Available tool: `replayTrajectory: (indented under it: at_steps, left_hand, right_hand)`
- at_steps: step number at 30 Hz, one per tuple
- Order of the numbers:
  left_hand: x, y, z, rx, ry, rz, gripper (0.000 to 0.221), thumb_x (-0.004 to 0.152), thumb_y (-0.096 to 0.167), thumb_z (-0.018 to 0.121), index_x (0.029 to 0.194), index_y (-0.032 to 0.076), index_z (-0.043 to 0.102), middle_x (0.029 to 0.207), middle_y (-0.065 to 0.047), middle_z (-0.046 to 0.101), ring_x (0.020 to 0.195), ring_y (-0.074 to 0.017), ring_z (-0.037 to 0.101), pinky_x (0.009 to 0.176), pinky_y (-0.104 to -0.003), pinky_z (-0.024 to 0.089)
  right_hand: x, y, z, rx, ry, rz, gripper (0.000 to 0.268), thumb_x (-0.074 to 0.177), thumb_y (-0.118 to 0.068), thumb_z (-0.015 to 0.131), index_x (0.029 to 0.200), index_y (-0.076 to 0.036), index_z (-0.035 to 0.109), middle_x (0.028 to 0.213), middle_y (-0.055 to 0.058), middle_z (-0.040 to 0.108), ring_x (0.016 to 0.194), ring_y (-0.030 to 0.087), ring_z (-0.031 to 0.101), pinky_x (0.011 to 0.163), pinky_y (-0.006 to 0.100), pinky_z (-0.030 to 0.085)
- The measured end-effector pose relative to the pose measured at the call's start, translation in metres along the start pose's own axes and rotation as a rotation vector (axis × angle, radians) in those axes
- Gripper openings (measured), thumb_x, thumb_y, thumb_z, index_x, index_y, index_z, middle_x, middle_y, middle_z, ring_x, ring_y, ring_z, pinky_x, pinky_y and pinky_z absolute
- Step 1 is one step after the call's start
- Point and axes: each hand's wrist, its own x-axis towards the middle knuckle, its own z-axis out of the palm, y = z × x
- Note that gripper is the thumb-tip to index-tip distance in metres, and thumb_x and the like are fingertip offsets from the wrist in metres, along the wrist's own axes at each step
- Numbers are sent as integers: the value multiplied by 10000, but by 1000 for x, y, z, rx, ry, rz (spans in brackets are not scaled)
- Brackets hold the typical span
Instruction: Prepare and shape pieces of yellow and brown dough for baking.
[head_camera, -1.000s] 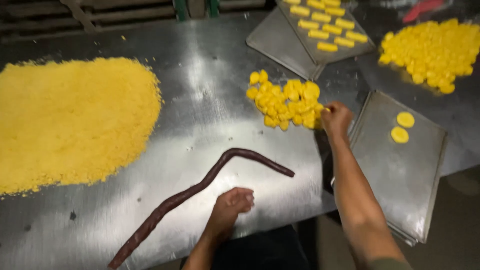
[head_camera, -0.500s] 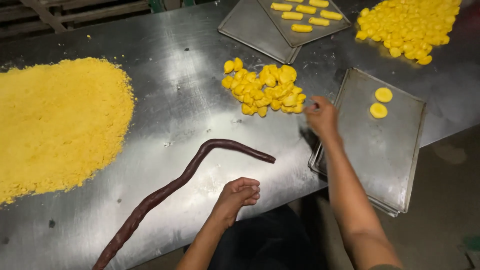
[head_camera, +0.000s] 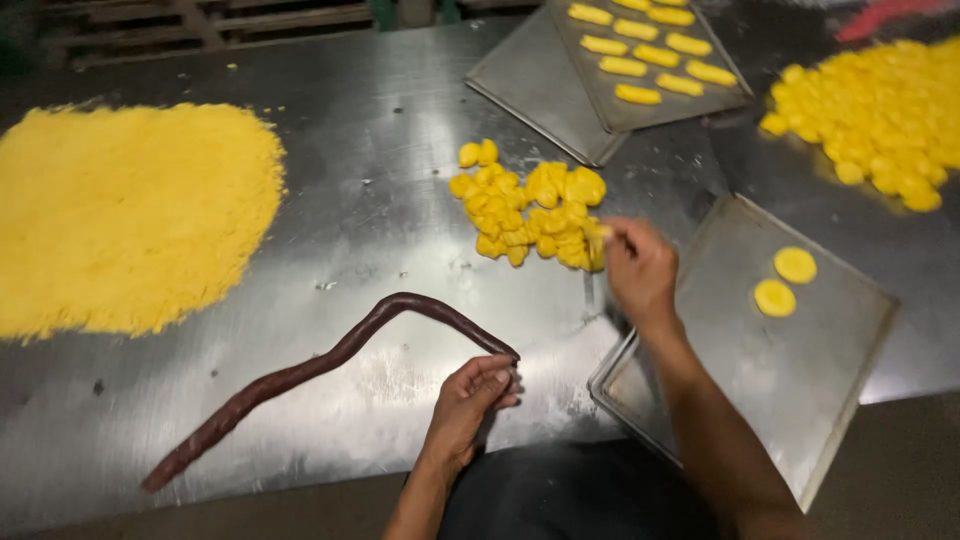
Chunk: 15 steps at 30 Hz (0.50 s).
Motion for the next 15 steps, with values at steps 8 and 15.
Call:
replayTrajectory:
  at_steps: [8, 15]
  left_hand:
    - [-24, 27, 28, 342, -236, 276, 681, 876, 78, 767, 1497, 48, 488, 1360, -92, 614, 1216, -130, 588, 1029, -303, 499]
    - [-12, 13, 34, 765, 156, 109, 452, 877, 128, 771, 1313, 83, 662, 1181, -82, 704, 1039, -192, 687, 915, -325, 552]
  right_hand:
    - [-69, -115, -20, 258, -390, -448, 208, 823, 104, 611, 998, 24, 691, 979, 181, 690, 894, 343, 669, 792, 401, 558]
    - [-8, 67, 22, -89, -211, -108, 333, 865, 69, 655, 1187, 1, 703, 1140, 207, 667, 1080, 390, 624, 954, 446, 500]
